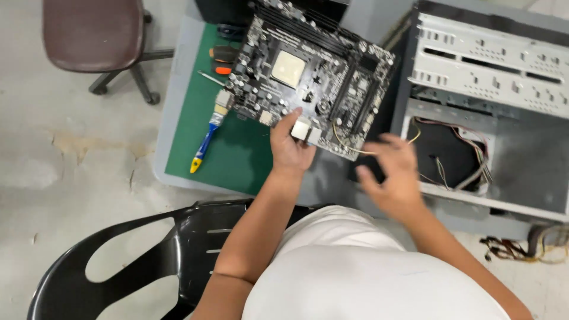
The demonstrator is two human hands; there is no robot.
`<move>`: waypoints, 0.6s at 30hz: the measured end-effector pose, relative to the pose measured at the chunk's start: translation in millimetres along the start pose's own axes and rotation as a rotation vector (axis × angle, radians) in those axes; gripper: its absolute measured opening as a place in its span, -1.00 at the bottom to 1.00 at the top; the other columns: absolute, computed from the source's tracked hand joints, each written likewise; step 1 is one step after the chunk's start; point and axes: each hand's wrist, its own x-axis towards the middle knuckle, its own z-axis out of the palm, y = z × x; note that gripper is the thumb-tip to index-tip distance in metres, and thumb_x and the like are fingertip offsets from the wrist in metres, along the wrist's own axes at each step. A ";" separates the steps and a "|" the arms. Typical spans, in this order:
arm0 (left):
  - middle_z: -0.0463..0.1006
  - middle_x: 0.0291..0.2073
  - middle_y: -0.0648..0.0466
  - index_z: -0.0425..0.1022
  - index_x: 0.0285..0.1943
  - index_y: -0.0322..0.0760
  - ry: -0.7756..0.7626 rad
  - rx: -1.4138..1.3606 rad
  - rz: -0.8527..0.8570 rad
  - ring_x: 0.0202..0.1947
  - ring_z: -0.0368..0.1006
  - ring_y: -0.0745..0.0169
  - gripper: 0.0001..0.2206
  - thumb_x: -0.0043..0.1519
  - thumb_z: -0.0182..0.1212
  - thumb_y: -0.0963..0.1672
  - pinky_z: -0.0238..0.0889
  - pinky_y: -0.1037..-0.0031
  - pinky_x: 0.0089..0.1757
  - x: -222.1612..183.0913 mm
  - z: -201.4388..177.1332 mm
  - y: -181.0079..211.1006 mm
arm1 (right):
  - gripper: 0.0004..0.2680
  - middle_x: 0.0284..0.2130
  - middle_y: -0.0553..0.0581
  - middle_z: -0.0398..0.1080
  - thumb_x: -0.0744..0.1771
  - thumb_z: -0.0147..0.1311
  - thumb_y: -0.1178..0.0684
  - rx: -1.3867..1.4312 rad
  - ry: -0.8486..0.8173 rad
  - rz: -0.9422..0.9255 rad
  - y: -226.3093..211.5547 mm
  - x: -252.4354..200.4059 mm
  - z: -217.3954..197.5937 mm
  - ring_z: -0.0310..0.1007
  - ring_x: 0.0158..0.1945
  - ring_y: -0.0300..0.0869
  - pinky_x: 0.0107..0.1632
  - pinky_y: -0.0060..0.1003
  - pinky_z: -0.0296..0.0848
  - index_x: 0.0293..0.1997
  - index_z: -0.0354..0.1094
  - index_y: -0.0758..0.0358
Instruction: Removing a motherboard from a computer case and cleaning the components and case interior with a brush.
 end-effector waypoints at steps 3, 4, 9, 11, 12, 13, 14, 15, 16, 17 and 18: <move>0.51 -0.47 -0.02 0.50 -0.31 -0.33 0.017 0.063 0.034 -0.37 0.48 0.17 -0.87 -0.02 0.24 -0.25 0.39 0.38 -0.29 -11.3 48.5 -9.6 | -0.87 -0.38 -0.02 0.41 0.25 0.08 0.04 0.045 -0.026 -0.002 -2.8 -9.5 1.7 0.28 0.06 -0.02 0.27 0.06 -0.11 -0.18 0.38 0.12; 0.50 -0.47 0.01 0.48 -0.35 -0.31 0.017 0.084 0.036 -0.38 0.45 0.22 -0.88 -0.04 0.26 -0.24 0.38 0.41 -0.33 -19.7 69.3 -8.1 | -0.93 -0.44 -0.08 0.40 0.29 0.03 0.04 0.046 -0.001 0.051 -5.1 -8.6 -0.5 0.28 0.03 -0.09 0.31 0.07 -0.20 -0.24 0.39 0.07; 0.38 -0.55 -0.08 0.39 -0.40 -0.36 0.065 0.145 0.066 -0.49 0.36 0.12 -0.78 -0.13 0.38 -0.26 0.28 0.30 -0.42 2.8 63.3 -38.2 | -0.90 -0.44 -0.01 0.40 0.32 -0.07 0.09 0.095 0.070 -0.087 -29.4 3.8 -26.6 0.34 -0.03 -0.09 0.31 0.02 -0.14 -0.23 0.41 0.13; 0.35 -0.55 -0.11 0.34 -0.39 -0.41 0.096 0.147 0.086 -0.50 0.37 0.08 -0.75 -0.13 0.37 -0.28 0.29 0.31 -0.42 -6.3 74.5 -33.6 | -0.88 -0.42 0.03 0.40 0.32 -0.09 0.12 0.095 0.053 -0.190 -9.1 5.3 -34.6 0.35 -0.03 -0.07 0.30 0.02 -0.08 -0.21 0.41 0.17; 0.39 -0.59 -0.09 0.36 -0.48 -0.39 0.074 0.090 -0.003 -0.52 0.41 0.09 -0.84 -0.11 0.30 -0.26 0.30 0.37 -0.43 -14.8 84.0 -23.0 | -0.87 -0.38 0.10 0.39 0.32 -0.10 0.13 0.088 0.090 -0.270 14.3 5.3 -38.5 0.36 -0.06 -0.03 0.29 0.03 0.00 -0.16 0.39 0.23; 0.44 -0.62 -0.06 0.39 -0.57 -0.37 0.051 0.032 -0.091 -0.55 0.45 0.10 -0.91 -0.09 0.23 -0.25 0.30 0.42 -0.45 -23.1 93.9 -10.9 | -0.85 -0.33 0.17 0.38 0.31 -0.11 0.13 0.080 0.127 -0.351 36.5 5.8 -42.1 0.36 -0.08 0.01 0.29 0.03 0.08 -0.12 0.37 0.29; 0.44 -0.62 -0.06 0.39 -0.57 -0.37 0.045 0.021 -0.083 -0.55 0.45 0.10 -0.91 -0.09 0.23 -0.25 0.30 0.42 -0.45 -27.7 86.1 7.4 | -0.85 -0.33 0.17 0.38 0.31 -0.11 0.13 0.077 0.123 -0.365 69.3 -3.0 -54.0 0.36 -0.08 0.01 0.29 0.03 0.08 -0.12 0.37 0.29; 0.26 -0.75 0.07 0.29 -0.68 -0.24 0.073 0.062 -0.101 -0.70 0.22 0.27 -0.82 -0.06 0.20 -0.20 0.05 0.55 -0.58 -32.3 77.8 26.7 | -0.86 -0.33 0.13 0.41 0.27 0.02 0.12 -0.379 0.093 -0.156 101.2 -10.5 -65.5 0.40 -0.09 0.00 0.17 -0.04 0.21 -0.15 0.42 0.22; 0.08 -0.88 0.19 0.19 -0.79 -0.11 0.109 0.096 -0.105 -0.85 0.00 0.44 -0.71 -0.03 0.18 -0.16 -0.21 0.68 -0.72 -39.0 66.3 47.8 | -0.86 -0.32 0.10 0.43 0.23 0.15 0.11 -0.820 0.064 0.052 134.0 -14.4 -74.9 0.44 -0.10 0.00 0.06 -0.11 0.35 -0.18 0.47 0.15; 0.08 -0.88 0.19 0.19 -0.79 -0.11 0.112 0.078 -0.085 -0.85 0.00 0.44 -0.71 -0.03 0.18 -0.16 -0.21 0.68 -0.72 -36.7 41.4 65.2 | -0.86 -0.32 0.10 0.43 0.23 0.15 0.11 -0.816 0.059 0.024 127.3 -6.5 -84.9 0.44 -0.10 0.00 0.06 -0.11 0.35 -0.18 0.47 0.15; 0.22 -0.82 0.11 0.27 -0.74 -0.15 0.229 0.119 -0.024 -0.80 0.12 0.32 -0.79 -0.09 0.19 -0.15 -0.07 0.56 -0.67 -38.6 13.0 85.2 | -0.68 -0.16 0.26 0.30 0.22 0.16 -0.01 -0.853 -0.026 0.223 119.3 2.0 -91.7 0.36 -0.07 0.14 -0.11 0.03 0.39 0.01 0.35 0.27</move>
